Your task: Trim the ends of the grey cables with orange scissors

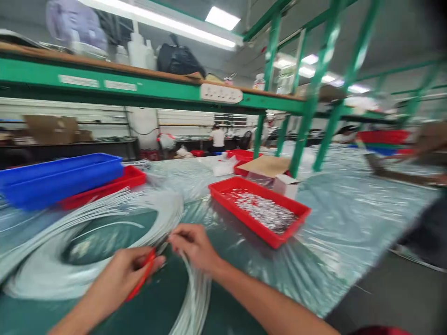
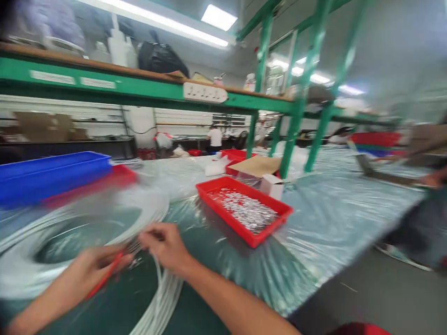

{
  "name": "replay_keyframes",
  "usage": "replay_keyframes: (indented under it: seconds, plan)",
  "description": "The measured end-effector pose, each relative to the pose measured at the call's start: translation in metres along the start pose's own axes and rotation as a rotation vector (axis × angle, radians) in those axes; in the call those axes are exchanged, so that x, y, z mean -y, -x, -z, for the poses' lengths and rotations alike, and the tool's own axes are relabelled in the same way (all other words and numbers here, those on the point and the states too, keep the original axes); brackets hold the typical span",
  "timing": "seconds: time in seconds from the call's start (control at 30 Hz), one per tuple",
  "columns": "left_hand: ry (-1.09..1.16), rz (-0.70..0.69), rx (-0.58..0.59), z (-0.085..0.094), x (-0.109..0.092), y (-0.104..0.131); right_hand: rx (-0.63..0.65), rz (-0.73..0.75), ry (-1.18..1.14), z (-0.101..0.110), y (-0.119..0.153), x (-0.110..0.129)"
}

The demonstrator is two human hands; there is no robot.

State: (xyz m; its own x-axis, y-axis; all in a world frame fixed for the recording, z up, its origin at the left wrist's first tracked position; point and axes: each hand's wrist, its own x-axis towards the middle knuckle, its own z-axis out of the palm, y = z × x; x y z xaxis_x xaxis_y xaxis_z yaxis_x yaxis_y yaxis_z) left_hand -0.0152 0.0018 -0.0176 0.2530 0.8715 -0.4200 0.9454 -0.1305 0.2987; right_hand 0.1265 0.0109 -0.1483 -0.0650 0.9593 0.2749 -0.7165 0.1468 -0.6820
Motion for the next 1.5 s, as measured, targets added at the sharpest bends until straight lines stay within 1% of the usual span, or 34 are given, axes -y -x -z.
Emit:
replay_keyframes:
  seconds: [0.1, 0.23, 0.4, 0.63, 0.93, 1.03, 1.17, 1.33, 1.4, 1.47, 1.5]
  plan:
    - [-0.036, 0.035, 0.002, 0.005, -0.006, 0.002, 0.025, -0.008, -0.013, 0.002, -0.001, -0.001]
    - [-0.038, 0.024, -0.012, 0.005, -0.012, 0.001, 0.054, -0.037, -0.012, 0.002, 0.002, 0.0]
    - [0.008, 0.036, 0.004, 0.005, -0.011, 0.005, 0.078, -0.034, -0.003, 0.003, 0.002, 0.002]
    - [-0.028, 0.02, -0.003, 0.005, -0.011, 0.004, 0.082, -0.067, -0.007, 0.002, 0.002, 0.004]
    - [0.053, 0.045, 0.031, 0.007, -0.015, 0.006, 0.096, -0.083, -0.044, 0.003, 0.001, 0.007]
    - [0.061, 0.043, 0.049, 0.007, -0.016, 0.005, 0.092, -0.083, -0.02, 0.004, 0.001, 0.005]
    - [0.026, 0.024, 0.038, 0.007, -0.014, 0.005, 0.085, -0.059, 0.04, 0.005, 0.001, 0.006]
    - [0.03, 0.039, 0.056, 0.007, -0.013, 0.005, 0.08, -0.115, -0.082, 0.005, 0.0, 0.009]
    - [0.048, 0.042, 0.071, 0.007, -0.013, 0.005, 0.092, -0.118, -0.096, 0.005, 0.0, 0.009]
    - [0.058, 0.052, 0.077, 0.007, -0.012, 0.005, 0.079, -0.084, -0.037, 0.004, 0.001, 0.009]
    - [0.059, 0.059, 0.078, 0.007, -0.012, 0.006, 0.053, -0.048, 0.033, 0.003, 0.002, 0.009]
